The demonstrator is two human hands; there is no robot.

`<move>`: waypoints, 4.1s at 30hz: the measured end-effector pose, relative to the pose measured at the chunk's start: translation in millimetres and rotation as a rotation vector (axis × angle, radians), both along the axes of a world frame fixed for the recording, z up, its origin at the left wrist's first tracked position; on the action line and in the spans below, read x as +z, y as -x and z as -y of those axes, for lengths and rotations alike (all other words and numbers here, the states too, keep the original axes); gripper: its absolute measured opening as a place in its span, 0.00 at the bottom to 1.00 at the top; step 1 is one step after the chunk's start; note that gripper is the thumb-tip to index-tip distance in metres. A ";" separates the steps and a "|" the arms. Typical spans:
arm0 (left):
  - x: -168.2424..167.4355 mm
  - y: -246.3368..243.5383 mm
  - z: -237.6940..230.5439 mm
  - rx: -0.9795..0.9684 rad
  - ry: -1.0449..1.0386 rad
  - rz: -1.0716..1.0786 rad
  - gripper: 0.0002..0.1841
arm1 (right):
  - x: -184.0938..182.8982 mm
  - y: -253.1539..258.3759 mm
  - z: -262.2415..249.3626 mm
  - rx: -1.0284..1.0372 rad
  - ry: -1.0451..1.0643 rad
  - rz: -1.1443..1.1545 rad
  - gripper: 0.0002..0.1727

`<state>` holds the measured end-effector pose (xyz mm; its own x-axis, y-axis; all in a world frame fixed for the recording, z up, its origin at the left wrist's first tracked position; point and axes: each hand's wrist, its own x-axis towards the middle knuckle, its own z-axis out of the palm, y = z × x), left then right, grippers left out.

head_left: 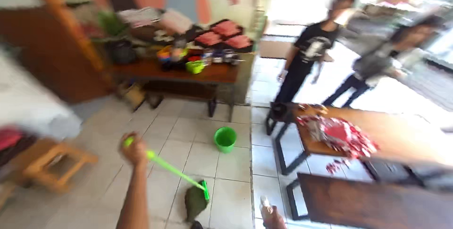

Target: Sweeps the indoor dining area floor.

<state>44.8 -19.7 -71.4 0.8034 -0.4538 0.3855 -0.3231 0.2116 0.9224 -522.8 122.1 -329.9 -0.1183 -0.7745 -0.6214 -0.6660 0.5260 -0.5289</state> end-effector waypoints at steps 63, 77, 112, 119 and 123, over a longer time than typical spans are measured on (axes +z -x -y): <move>-141.0 128.0 -62.2 -0.095 -0.362 -0.164 0.13 | -39.0 107.7 -118.3 -0.446 0.030 0.005 0.57; -137.6 40.3 -132.5 0.173 -0.082 -0.383 0.17 | -10.0 -13.8 24.1 -0.111 0.165 0.017 0.63; -209.6 -163.4 -70.3 -0.365 -0.754 -0.084 0.11 | -8.8 -291.7 131.2 0.042 -0.047 -0.183 0.52; -204.9 -202.9 -19.7 -0.166 -0.715 -0.149 0.11 | -49.1 -401.8 285.9 0.245 -0.138 -0.184 0.56; -197.1 -237.9 -20.2 0.267 -0.604 -0.205 0.15 | -45.5 -500.6 415.0 0.466 -0.204 -0.211 0.53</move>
